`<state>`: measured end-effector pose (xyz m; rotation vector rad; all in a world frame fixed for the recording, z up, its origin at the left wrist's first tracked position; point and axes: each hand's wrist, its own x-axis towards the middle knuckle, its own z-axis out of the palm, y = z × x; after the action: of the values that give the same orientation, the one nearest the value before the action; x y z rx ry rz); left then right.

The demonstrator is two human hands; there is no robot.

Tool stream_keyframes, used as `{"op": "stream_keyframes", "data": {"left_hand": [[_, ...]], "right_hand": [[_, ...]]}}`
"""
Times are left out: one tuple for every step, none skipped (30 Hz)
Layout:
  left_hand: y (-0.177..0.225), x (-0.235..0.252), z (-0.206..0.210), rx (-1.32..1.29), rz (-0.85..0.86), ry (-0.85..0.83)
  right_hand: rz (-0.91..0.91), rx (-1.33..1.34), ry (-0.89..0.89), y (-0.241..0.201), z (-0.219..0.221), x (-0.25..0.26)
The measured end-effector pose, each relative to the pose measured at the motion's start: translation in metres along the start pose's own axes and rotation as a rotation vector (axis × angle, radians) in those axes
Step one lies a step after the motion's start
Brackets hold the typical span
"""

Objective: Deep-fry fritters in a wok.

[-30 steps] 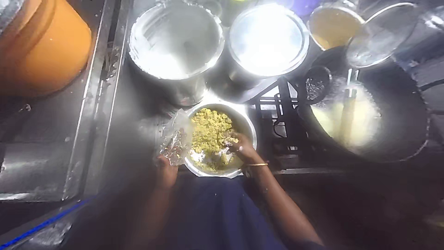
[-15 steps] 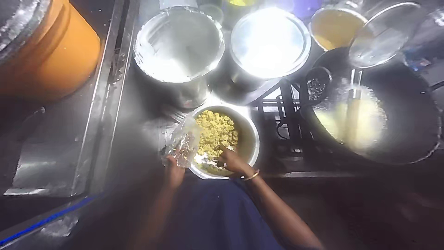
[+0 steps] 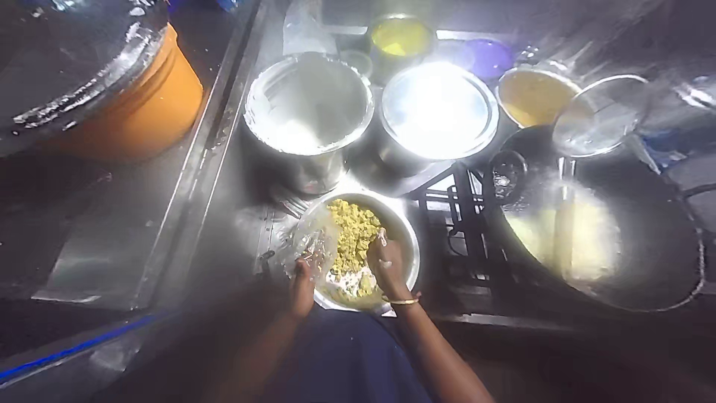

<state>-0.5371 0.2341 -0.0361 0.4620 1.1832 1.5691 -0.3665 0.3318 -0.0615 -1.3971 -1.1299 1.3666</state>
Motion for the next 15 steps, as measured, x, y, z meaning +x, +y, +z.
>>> {"op": "stream_keyframes", "data": {"left_hand": [[0.000,0.000,0.005,0.020,-0.001,0.006],[0.001,0.000,0.010,0.046,0.001,-0.001],[0.002,0.000,0.015,0.086,0.004,-0.021],[0.003,-0.001,0.020,0.125,0.015,-0.028],[0.005,-0.003,0.026,0.156,0.021,-0.040],[0.006,-0.005,0.032,0.165,0.027,-0.048],[0.008,-0.007,0.036,0.166,0.000,-0.059],[0.010,-0.009,0.036,0.160,-0.054,-0.096],[0.012,-0.009,0.034,0.170,-0.096,-0.139],[0.012,-0.008,0.032,0.171,-0.126,-0.185],[0.013,-0.008,0.031,0.161,-0.152,-0.218],[0.014,-0.009,0.031,0.174,-0.161,-0.230],[0.016,-0.012,0.030,0.217,-0.119,-0.237],[0.016,-0.015,0.030,0.270,-0.042,-0.206],[0.014,-0.017,0.030,0.280,0.044,-0.155]], "right_hand": [[-0.088,-0.033,-0.002,-0.006,0.004,-0.001],[-0.174,-0.051,-0.027,-0.014,0.009,-0.005],[-0.247,-0.075,-0.084,-0.022,0.012,-0.012],[-0.288,-0.092,-0.187,-0.029,0.015,-0.019],[-0.319,-0.117,-0.291,-0.035,0.020,-0.027],[-0.352,-0.132,-0.371,-0.037,0.026,-0.036],[-0.407,-0.123,-0.423,-0.034,0.032,-0.045],[-0.485,-0.111,-0.438,-0.026,0.038,-0.050],[-0.552,-0.114,-0.432,-0.021,0.041,-0.052],[-0.597,-0.135,-0.426,-0.018,0.041,-0.052],[-0.625,-0.151,-0.432,-0.015,0.038,-0.051],[-0.633,-0.144,-0.446,-0.013,0.034,-0.050],[-0.615,-0.101,-0.467,-0.012,0.030,-0.050],[-0.575,-0.028,-0.475,-0.014,0.026,-0.050],[-0.517,0.071,-0.470,-0.020,0.019,-0.049]]}}
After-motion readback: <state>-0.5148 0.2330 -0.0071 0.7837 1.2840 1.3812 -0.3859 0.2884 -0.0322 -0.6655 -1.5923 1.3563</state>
